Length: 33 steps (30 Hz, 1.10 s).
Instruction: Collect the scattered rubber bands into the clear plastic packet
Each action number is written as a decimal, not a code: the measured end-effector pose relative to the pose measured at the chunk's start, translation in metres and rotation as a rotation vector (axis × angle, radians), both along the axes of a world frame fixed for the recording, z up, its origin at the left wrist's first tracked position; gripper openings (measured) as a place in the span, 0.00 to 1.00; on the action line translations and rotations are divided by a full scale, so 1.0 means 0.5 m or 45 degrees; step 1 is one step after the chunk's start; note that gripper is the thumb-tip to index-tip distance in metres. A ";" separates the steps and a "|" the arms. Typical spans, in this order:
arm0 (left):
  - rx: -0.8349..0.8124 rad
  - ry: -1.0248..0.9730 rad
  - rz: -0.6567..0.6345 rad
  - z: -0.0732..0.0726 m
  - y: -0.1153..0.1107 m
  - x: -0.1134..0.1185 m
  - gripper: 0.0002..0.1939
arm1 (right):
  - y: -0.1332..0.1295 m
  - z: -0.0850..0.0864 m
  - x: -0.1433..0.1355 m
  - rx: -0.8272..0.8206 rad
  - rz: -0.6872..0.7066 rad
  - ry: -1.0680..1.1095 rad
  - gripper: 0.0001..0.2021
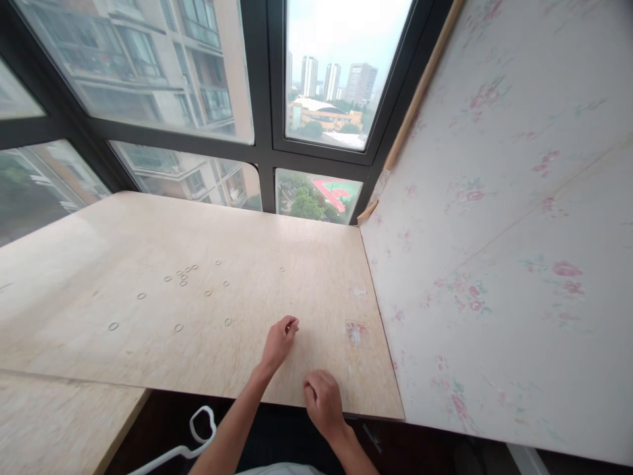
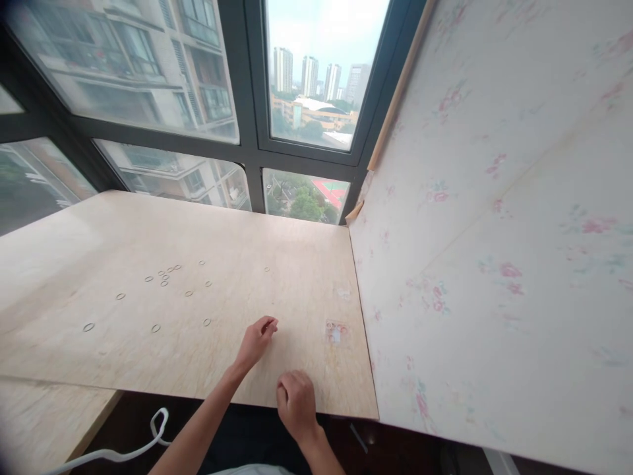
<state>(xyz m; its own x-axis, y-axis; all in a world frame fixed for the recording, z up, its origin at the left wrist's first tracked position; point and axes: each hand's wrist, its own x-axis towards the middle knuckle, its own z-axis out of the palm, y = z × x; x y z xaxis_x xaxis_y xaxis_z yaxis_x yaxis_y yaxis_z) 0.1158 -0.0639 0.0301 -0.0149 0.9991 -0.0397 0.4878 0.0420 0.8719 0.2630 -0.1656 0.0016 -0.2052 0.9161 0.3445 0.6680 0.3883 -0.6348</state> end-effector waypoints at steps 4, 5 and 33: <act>-0.016 -0.031 0.129 -0.011 -0.035 -0.069 0.16 | 0.003 0.003 -0.007 -0.077 -0.008 0.026 0.12; -0.013 -0.046 0.149 -0.013 -0.044 -0.084 0.16 | 0.005 0.005 -0.008 -0.106 -0.004 0.025 0.12; 0.211 -0.185 0.071 -0.042 -0.117 -0.249 0.13 | 0.464 0.118 -0.679 -0.274 0.674 -0.385 0.13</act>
<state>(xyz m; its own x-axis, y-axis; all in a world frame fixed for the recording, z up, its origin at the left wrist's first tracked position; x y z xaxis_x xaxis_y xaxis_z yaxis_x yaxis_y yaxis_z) -0.0087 -0.1223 0.0089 -0.0763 0.9900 0.1190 0.3578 -0.0842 0.9300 -0.0766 0.0665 0.0606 -0.7076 0.7063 0.0209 0.5823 0.5996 -0.5490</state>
